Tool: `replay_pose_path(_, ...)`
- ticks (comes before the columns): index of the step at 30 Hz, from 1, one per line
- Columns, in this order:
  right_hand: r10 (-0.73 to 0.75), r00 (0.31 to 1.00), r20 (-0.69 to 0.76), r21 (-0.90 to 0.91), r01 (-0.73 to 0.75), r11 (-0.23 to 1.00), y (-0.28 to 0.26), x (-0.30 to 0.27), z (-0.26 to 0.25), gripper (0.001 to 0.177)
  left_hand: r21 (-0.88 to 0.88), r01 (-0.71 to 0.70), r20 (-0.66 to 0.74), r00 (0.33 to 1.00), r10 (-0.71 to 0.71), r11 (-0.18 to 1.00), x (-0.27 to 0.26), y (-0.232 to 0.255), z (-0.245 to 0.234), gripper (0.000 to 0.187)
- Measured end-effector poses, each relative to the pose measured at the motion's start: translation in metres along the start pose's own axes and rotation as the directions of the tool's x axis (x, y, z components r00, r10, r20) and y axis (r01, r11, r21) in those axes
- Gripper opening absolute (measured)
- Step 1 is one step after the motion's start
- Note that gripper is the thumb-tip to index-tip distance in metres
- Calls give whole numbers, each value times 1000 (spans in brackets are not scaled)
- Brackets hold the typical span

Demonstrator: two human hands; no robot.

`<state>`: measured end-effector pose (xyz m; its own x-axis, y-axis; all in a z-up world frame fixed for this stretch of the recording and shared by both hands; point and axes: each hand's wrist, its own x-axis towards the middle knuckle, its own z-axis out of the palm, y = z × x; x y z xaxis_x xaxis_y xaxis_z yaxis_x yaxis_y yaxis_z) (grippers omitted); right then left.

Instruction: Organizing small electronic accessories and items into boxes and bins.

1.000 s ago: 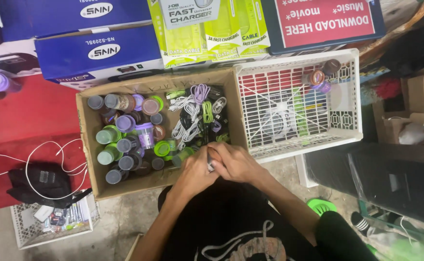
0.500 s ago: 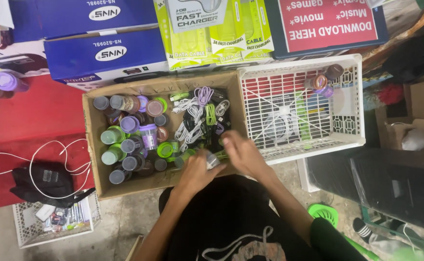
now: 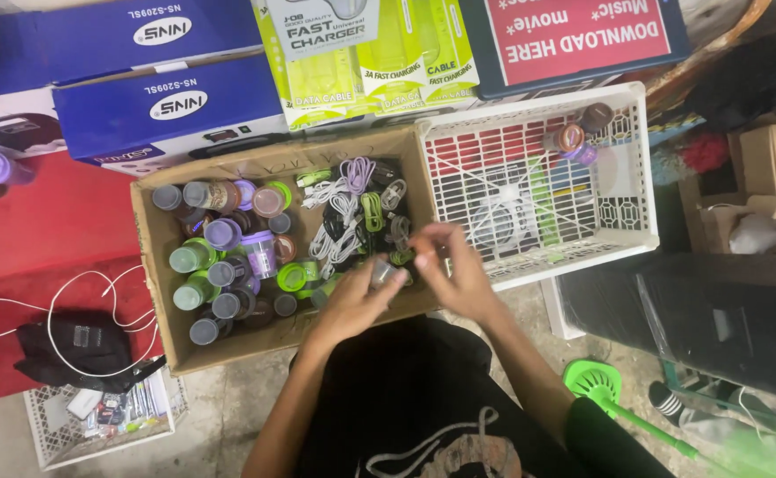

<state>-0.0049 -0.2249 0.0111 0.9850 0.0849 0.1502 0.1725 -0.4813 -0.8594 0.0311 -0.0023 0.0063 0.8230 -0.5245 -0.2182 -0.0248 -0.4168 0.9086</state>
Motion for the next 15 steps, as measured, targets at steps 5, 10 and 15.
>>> replay_pose_path(5, -36, 990, 138, 62, 28, 998, -53, -2, 16, 39, -602, 379, 314, 922, -229, 703, -6, 1, 4, 55)
replay_pose_path(10, -152, 971, 185, -45, 163, 986, -58, 0, 18, 49, -755, 391, 302, 920, -249, 526, -11, -12, 12, 51)
replay_pose_path(15, -166, 956, 243, -136, 203, 970, -81, 12, 15, 109, -910, 254, 197, 960, -199, 328, -14, -18, 21, 49)
